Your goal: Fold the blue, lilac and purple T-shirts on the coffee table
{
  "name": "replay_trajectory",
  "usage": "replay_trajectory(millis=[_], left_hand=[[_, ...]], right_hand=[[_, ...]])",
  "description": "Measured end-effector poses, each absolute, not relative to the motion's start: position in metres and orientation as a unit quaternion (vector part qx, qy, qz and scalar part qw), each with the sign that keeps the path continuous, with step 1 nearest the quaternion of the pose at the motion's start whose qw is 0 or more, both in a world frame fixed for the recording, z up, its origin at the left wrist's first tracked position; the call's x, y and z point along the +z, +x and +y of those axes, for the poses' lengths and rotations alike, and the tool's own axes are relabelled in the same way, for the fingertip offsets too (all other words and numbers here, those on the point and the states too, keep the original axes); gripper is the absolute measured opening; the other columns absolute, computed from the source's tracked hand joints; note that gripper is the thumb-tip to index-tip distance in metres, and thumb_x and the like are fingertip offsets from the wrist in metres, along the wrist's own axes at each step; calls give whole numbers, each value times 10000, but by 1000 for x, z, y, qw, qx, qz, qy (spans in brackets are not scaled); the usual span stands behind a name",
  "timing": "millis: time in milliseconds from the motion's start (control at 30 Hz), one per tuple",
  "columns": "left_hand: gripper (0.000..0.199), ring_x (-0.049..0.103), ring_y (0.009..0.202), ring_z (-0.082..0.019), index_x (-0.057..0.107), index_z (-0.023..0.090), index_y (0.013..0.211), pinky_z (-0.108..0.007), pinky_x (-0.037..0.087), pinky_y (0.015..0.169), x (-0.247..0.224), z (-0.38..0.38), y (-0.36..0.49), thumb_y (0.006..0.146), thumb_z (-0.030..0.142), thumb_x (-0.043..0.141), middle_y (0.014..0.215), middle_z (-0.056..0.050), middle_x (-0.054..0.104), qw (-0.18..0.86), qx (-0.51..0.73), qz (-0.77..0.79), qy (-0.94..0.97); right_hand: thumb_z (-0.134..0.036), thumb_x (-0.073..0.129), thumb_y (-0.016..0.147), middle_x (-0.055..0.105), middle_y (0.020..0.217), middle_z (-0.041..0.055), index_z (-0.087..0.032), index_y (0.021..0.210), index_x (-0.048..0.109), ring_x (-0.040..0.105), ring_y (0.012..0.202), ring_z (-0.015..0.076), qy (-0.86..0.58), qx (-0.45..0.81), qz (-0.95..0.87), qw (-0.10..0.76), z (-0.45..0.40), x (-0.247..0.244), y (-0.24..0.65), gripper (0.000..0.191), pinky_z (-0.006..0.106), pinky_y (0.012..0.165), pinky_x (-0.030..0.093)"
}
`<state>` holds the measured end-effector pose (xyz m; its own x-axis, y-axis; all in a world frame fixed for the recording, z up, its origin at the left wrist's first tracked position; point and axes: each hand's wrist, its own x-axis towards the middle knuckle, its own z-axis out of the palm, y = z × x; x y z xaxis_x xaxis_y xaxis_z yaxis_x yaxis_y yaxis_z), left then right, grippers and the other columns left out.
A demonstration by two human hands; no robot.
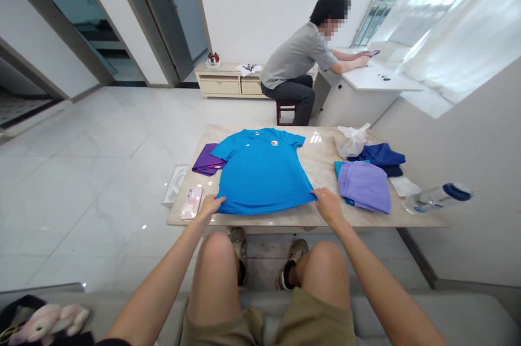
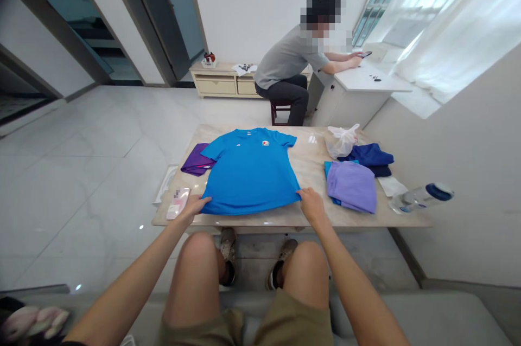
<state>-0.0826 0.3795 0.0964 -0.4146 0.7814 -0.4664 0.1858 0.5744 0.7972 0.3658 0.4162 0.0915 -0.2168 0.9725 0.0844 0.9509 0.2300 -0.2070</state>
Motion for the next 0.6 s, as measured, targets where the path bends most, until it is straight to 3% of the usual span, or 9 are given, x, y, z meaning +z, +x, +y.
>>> replay_trajectory(millis=[167, 300, 433, 600], left_hand=[[241, 766, 757, -285, 741, 188, 780, -297, 546, 616, 49, 371, -108, 684, 379, 850, 687, -58, 759, 450, 252, 782, 349], [336, 766, 714, -275, 743, 187, 846, -294, 535, 596, 30, 360, -116, 676, 440, 885, 689, -49, 763, 450, 231, 784, 360], [403, 755, 678, -258, 727, 178, 917, -291, 530, 581, 33, 347, -113, 704, 490, 868, 710, -50, 775, 433, 248, 783, 371], [314, 794, 797, -286, 742, 185, 941, -317, 575, 674, 58, 326, -105, 747, 424, 807, 766, -65, 804, 363, 276, 794, 401]], right_hand=[[31, 537, 895, 820, 1264, 131, -195, 1258, 831, 741, 1220, 296, -611, 113, -784, 18, 392, 42, 390, 519, 403, 1072, 559], [6, 526, 903, 808, 1279, 105, -217, 1278, 815, 739, 1231, 273, -611, 145, -778, 40, 373, 30, 408, 523, 379, 1103, 553], [-24, 550, 909, 802, 1294, 100, -226, 1250, 822, 738, 1252, 269, -598, 183, -778, 53, 363, 39, 417, 481, 381, 1110, 556], [-53, 555, 933, 818, 1317, 125, -207, 1279, 842, 758, 1265, 289, -592, 239, -769, 28, 349, 61, 419, 475, 383, 1125, 541]])
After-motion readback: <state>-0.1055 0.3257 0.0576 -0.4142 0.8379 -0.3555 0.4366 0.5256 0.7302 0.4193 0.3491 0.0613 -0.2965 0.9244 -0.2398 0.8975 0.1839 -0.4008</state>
